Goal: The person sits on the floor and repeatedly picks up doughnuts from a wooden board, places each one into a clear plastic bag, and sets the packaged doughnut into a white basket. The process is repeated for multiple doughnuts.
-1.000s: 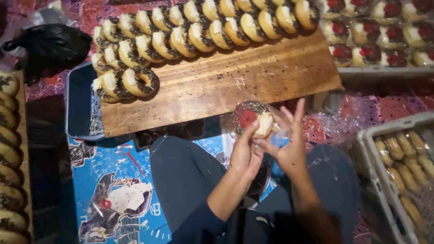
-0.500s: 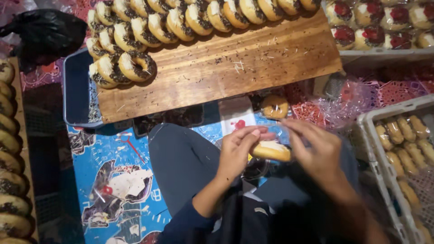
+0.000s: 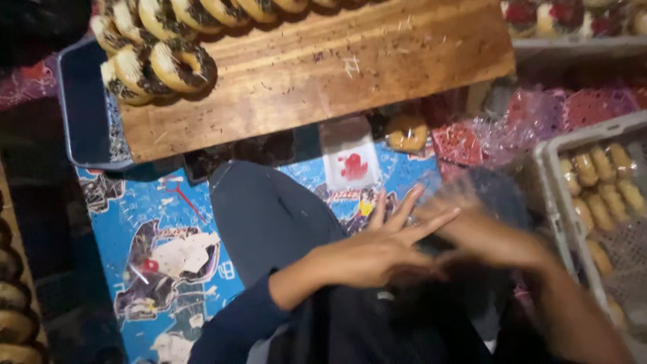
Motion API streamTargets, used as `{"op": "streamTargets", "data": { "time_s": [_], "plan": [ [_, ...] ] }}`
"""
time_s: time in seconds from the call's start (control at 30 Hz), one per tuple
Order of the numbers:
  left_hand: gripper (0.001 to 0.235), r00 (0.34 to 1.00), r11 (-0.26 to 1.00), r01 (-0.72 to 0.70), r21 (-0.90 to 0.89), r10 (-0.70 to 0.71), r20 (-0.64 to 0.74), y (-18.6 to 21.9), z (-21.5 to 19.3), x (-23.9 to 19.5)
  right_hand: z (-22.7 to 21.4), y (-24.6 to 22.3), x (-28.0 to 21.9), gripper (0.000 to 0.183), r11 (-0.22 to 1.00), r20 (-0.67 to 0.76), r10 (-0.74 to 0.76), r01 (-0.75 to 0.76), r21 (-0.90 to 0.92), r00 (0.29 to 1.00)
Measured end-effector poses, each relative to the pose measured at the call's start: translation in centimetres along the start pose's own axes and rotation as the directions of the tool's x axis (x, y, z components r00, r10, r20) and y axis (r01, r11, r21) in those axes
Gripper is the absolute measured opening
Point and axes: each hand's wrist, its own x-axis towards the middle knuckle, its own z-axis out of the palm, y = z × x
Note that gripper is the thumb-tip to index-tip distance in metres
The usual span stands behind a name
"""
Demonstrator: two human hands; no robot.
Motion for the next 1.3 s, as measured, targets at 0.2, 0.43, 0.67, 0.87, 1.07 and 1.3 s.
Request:
{"op": "streamTargets", "data": {
  "time_s": [0.2, 0.43, 0.67, 0.87, 1.07, 1.3],
  "plan": [
    [0.056, 0.953, 0.259, -0.144, -0.955, -0.224, -0.205, -3.0, 1.5, -1.3, 12.3, -4.7, -1.7, 0.039, -0.24, 0.226, 0.602, -0.096, 0.966, 0.766],
    [0.018, 0.395, 0.997, -0.055, -0.053, -0.027, -0.918, -6.7, 0.7, -6.4, 15.6, -3.8, 10.3, 0.041, -0.621, 0.359, 0.63, 0.169, 0.765, 0.689],
    [0.015, 0.157, 0.861, 0.506, 0.046, -0.04, -0.987, -10.6, -2.5, -17.5, 20.5, -6.6, 17.0, 0.019, 0.379, -0.048, 0.611, -0.238, 0.894, 0.79],
    [0.018, -0.022, 0.79, 0.366, -0.492, -0.521, -0.853, -18.0, 3.6, -25.8, 26.8, -10.2, 15.6, 0.019, -0.298, 0.454, 0.567, -0.343, 0.891, 0.688],
    [0.048, 0.492, 0.677, 0.3, -0.672, -0.713, -0.499, -19.0, -1.0, -16.6, 26.9, -0.2, 10.4, 0.054, -0.65, 0.655, 0.382, -0.313, 0.692, 0.652],
    [0.082, 0.601, 0.371, 0.797, 0.476, -0.559, -0.571, -26.3, -4.3, 1.6, 25.5, 19.2, 3.2, 0.022, -0.025, 0.029, 1.0, -0.561, 0.827, -0.002]
  ]
}}
